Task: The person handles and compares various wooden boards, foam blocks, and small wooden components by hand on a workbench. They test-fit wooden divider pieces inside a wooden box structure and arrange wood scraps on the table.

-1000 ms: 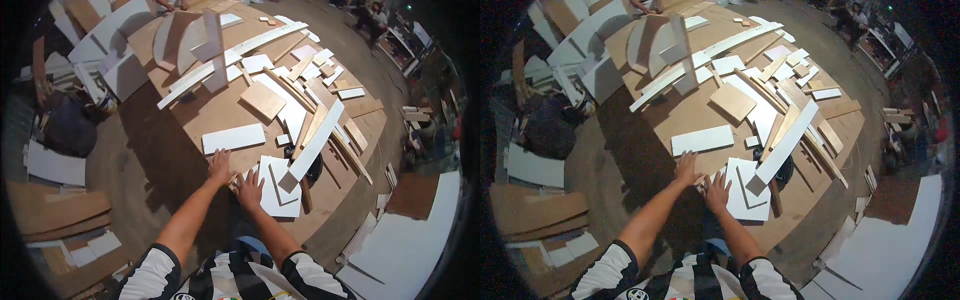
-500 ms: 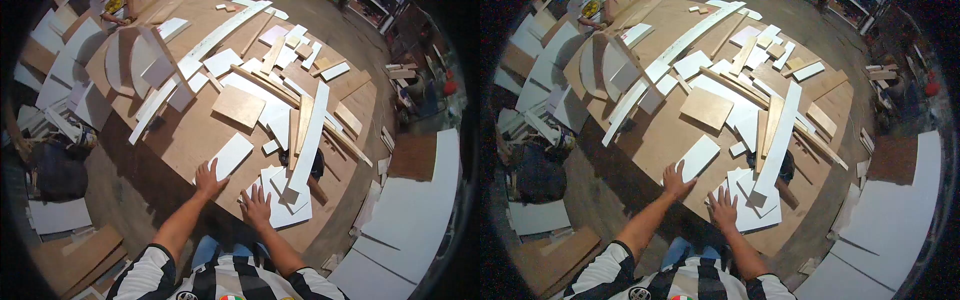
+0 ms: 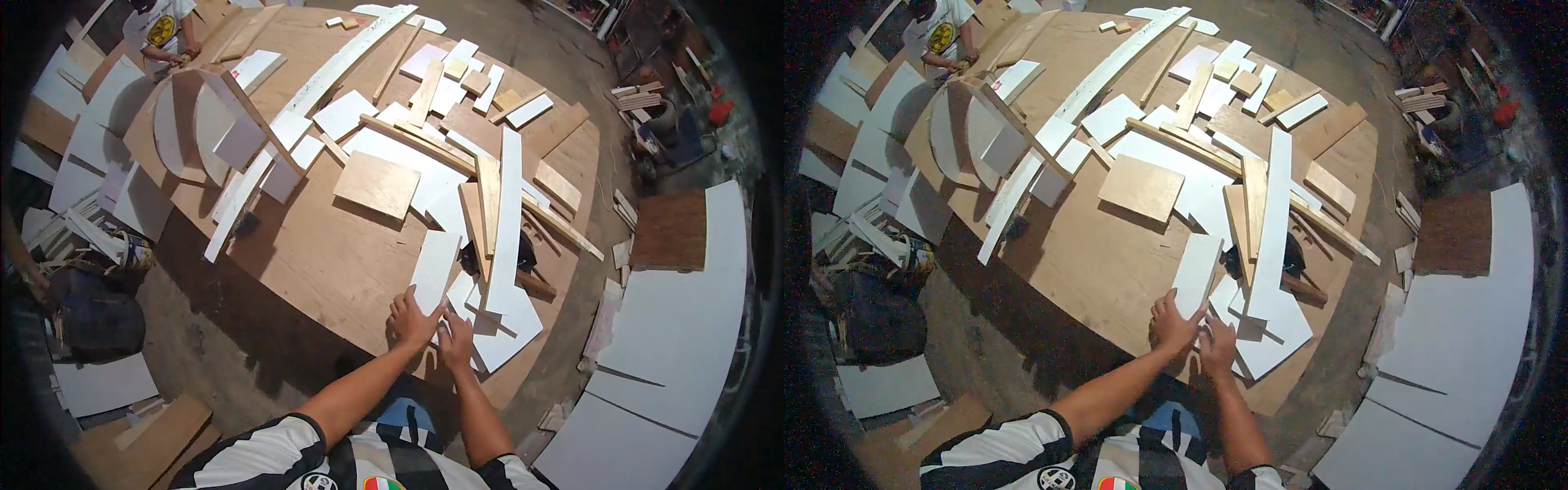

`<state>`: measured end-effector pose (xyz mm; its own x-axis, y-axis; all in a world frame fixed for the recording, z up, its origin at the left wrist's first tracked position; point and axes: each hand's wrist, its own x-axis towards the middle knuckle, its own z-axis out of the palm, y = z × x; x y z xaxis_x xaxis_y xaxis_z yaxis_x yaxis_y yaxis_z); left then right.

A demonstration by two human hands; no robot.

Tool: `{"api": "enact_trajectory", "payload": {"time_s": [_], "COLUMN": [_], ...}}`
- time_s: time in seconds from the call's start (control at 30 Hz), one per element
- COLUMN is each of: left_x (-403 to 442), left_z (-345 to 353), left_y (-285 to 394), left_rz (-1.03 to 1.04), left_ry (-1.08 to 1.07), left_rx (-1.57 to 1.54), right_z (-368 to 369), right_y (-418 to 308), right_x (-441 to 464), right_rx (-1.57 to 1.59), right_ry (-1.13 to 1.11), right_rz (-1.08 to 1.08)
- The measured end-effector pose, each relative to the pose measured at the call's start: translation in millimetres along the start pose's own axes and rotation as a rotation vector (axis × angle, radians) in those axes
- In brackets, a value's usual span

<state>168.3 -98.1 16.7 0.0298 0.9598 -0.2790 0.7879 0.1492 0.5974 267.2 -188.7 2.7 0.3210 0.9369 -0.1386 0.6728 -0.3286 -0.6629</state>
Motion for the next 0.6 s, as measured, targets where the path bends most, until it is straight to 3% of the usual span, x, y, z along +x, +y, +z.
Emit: {"api": "enact_trajectory", "payload": {"time_s": [0.03,0.07,0.13,0.17,0.27,0.33,0.4,0.43,0.53,0.6], "left_x": [0.6,4.0,11.6,18.3,29.2,33.9,39.4,42.1,47.7,60.9], "left_z": [-0.9,4.7,14.7,13.0,23.2,28.4,42.0,38.7,3.9,-34.6], "left_y": [9.8,10.7,9.8,15.7,10.5,7.3,-6.8,-9.9,-13.9,-25.4], "left_rz": [-0.042,-0.044,-0.011,-0.016,0.069,0.058,0.198,0.217,0.146,0.2], "left_ry": [-0.013,-0.009,-0.045,-0.087,-0.087,-0.088,-0.122,-0.185,-0.228,-0.106], "left_rx": [0.029,0.027,-0.088,-0.177,-0.335,-0.347,-0.409,-0.412,-0.472,-0.406], "right_z": [0.3,5.6,13.0,3.8,-6.2,-13.8,-6.7,-2.9,-7.9,3.6], "right_y": [2.0,0.2,-18.0,-24.7,-12.7,-13.8,6.4,12.3,-18.0,-48.2], "right_x": [6.6,15.1,39.0,60.0,75.7,77.1,81.2,83.6,84.9,89.2], "right_rx": [0.386,0.385,0.499,0.285,0.101,0.037,-0.105,-0.197,-0.222,-0.116], "right_ry": [0.057,0.055,0.261,0.341,0.374,0.285,0.303,0.418,0.377,0.357], "right_rz": [0.138,0.134,0.182,0.118,0.032,0.194,0.144,-0.003,0.105,0.046]}}
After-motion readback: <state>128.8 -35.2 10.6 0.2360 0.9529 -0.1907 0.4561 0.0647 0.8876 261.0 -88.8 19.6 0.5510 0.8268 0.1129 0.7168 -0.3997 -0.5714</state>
